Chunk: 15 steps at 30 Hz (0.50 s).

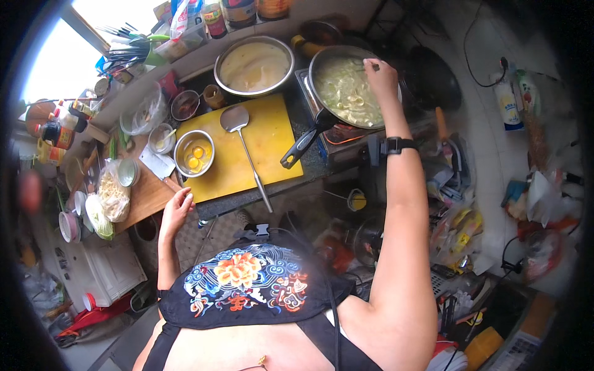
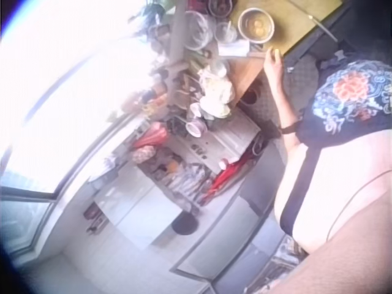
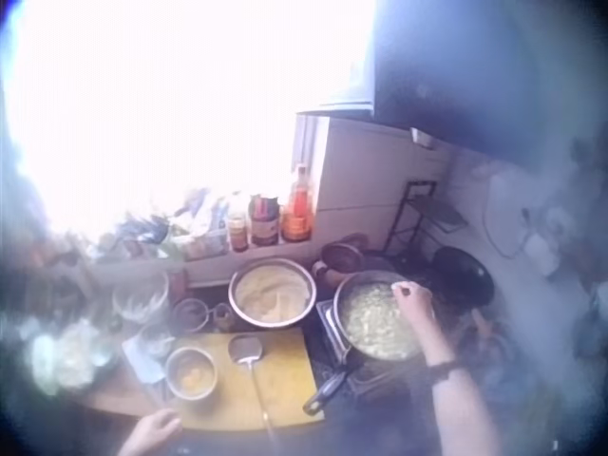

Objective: The person mops the tiled floor of a cluttered kitchen and storage area using a long-handled mop. They move around various items including a red bucket, a large metal pot, and stacked boxes while cleaning the floor surface.

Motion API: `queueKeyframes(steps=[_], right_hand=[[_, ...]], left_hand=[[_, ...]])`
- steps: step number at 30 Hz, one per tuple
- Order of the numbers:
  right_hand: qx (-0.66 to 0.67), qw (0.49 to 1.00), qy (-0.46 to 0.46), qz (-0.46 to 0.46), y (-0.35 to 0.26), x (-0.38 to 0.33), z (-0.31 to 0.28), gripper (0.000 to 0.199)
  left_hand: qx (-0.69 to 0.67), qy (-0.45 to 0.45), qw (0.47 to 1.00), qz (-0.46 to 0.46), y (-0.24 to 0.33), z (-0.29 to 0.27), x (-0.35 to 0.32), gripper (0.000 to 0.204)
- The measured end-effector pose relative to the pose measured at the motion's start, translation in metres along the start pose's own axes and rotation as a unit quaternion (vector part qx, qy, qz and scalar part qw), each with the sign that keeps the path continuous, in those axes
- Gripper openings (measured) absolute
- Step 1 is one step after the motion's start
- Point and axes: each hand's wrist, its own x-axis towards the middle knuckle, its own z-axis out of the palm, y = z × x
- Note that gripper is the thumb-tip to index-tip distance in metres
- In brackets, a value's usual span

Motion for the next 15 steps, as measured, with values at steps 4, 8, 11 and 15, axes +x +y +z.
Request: queueKeyframes(steps=[4, 8, 11, 15], right_hand=[[-0.15, 0.987, 0.032, 0.045, 0.005, -0.014, -0.023, 0.03], [-0.013, 0.992, -0.108, 0.07, 0.01, -0.032, -0.05, 0.031], [0.119, 0.989, -0.079, 0.028, 0.004, -0.045, -0.05, 0.036], [-0.019, 0.997, -0.038, 0.067, 0.016, -0.048, -0.06, 0.036]], left_hand=[[-0.007, -0.005, 1.0, -0.019, 0.02, 0.009, -0.013, 0.037], [0.017, 0.001, 0.999, -0.029, 0.009, 0.016, -0.014, 0.038], [0.045, -0.011, 0.999, -0.014, 0.005, 0.021, -0.007, 0.038], [0.075, -0.016, 0.997, 0.028, 0.025, 0.03, 0.001, 0.038]])
